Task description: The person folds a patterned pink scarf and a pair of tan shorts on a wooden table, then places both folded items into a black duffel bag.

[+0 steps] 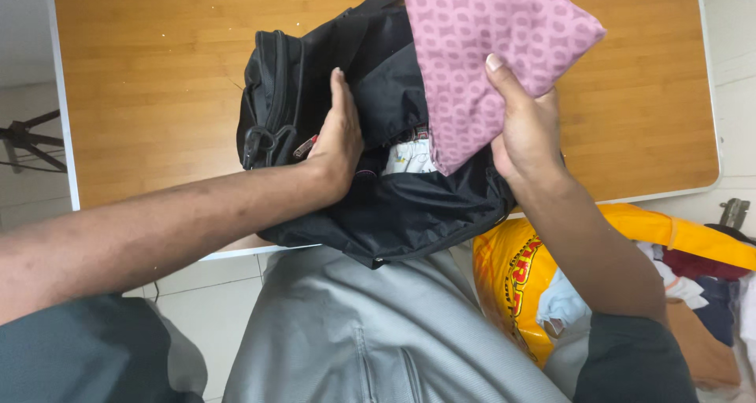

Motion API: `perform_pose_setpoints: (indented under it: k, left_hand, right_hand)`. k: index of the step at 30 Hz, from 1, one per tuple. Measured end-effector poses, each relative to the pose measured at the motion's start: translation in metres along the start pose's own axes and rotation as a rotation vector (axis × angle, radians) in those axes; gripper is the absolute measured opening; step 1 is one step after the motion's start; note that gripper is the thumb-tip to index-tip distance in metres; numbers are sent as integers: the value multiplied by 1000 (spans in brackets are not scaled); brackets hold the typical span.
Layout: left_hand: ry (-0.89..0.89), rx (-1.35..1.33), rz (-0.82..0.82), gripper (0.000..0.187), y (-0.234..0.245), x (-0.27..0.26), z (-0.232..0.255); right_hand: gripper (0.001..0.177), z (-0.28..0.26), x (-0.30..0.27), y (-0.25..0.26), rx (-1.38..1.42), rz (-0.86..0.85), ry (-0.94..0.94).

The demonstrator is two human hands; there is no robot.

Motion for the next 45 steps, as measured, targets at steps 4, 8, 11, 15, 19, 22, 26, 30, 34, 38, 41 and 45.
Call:
perform_pose_setpoints:
  k: [4,8,11,15,19,22,26,30,34,38,41,45]
  left_hand:
    - [106,10,95,52,-21,18,-15]
    - [319,-637,335,7,-34,11,-71]
    - [515,-851,549,3,-43,-5,-115]
    - [695,-971,868,5,-42,-24,-140]
    - [762,-1037,899,8,-47,-32,-148]
    - [809,-1069,999,8,-44,-49,-150]
    - [711,-1064,962,12,-35,-52,-149]
    - [554,-1179,803,13,-35,-44,-143]
    - [512,-1168,733,14,-36,-50,-129]
    - [531,-1124,821,11,-30,-63,-123]
    - [544,-1116,767,10,-31,-62,-124]
    - [558,-1100,757,12,-5,-77,-123]
  right_hand:
    - [43,10,-3,8,-95,-18,160]
    - [43,45,-9,9,-141,55,265]
    - [42,70,-28,7,-479,124,206]
    - [42,74,-47,2,-547,-5,239]
    - [39,89,-54,7,-909,-137,205]
    - [36,126,-49,8,-1054,-353,-25]
    - [38,175,-69,-23,-552,-924,-673]
    - [46,195,-73,-40,-462,-1049,-813]
    - [39,256,-40,-29,-522,-864,-1021]
    - [36,274,-37,-2,-513,-639,-1204]
    - [37,262,-36,15,-902,-578,-1101]
    - [42,235,-24,8,-822,-509,-883]
Point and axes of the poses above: each hand's wrist, its own x-axis towards the middle knuckle, its own y-axis out of the back of the hand, z = x × y, the point moved 9 cm from there along x, towards the middle knuckle, and after that the axes turned 6 degrees about x, right-handed, at the moved point
